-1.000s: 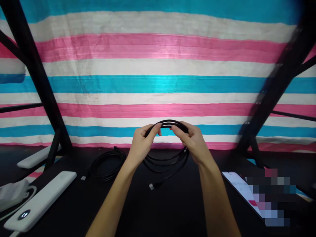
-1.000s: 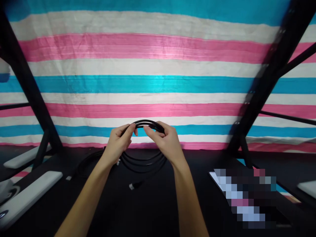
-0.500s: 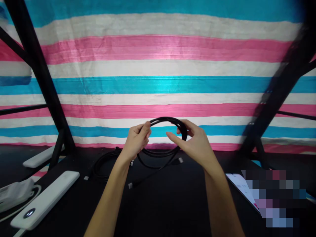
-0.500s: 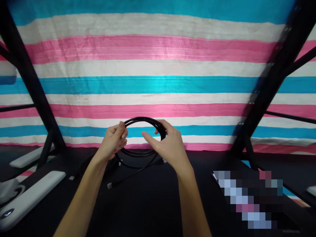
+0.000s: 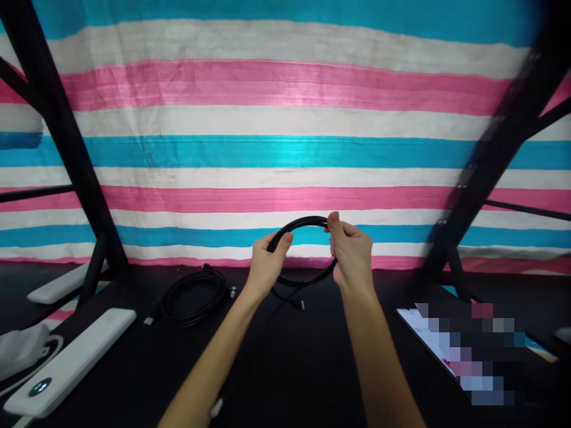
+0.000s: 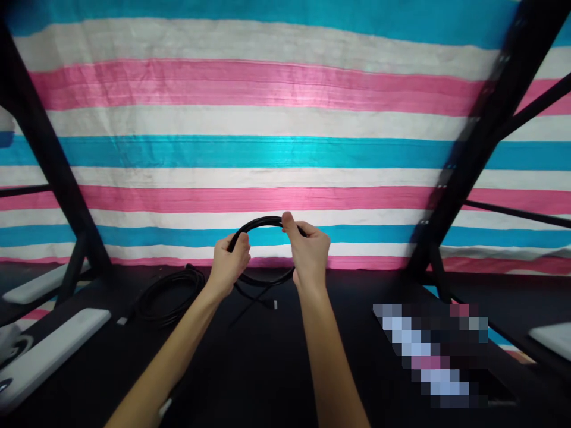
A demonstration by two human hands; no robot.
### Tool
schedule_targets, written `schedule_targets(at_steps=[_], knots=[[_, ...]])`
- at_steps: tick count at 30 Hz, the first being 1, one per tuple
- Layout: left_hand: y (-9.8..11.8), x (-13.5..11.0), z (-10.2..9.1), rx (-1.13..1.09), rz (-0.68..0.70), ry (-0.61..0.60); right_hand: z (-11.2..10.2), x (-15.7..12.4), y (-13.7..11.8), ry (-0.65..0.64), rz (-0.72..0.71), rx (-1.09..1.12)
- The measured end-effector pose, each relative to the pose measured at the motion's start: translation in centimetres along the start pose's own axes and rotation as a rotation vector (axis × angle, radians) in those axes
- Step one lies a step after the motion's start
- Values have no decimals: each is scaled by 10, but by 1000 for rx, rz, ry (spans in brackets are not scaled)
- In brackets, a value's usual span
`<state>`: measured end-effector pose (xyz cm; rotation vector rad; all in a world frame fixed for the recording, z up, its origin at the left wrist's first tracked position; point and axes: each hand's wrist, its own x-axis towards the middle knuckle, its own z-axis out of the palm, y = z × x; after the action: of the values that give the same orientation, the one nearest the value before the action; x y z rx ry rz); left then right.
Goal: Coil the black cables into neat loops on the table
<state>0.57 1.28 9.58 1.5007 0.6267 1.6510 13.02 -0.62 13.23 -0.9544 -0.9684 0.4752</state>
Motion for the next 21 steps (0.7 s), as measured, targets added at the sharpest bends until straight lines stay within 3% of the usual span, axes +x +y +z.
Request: schedule_targets(at_steps=[4, 7, 10, 12, 14, 16, 18, 21], knots=[[1, 0, 0, -166, -115, -59, 6, 3, 11, 50, 121, 138], [9, 1, -3, -269, -179, -72, 6, 6, 17, -91, 134, 144], [16, 3, -10, -267, -260, -109, -1, 6, 16, -336, -57, -169], [19, 4, -15, -236, -336, -210, -6, 4, 10, -422, -227, -364], [21, 4, -19, -207, -391, -286, -10, 1, 4, -467, -302, -399], [22, 4, -22, -184, -426, -332, -12, 0, 1, -552, -240, -347], [22, 4, -23, -176, -438, -374, -11, 3, 3, -543, -115, -258], [19, 5, -21, -233, -404, -377, -7, 9, 12, -328, 114, -59]])
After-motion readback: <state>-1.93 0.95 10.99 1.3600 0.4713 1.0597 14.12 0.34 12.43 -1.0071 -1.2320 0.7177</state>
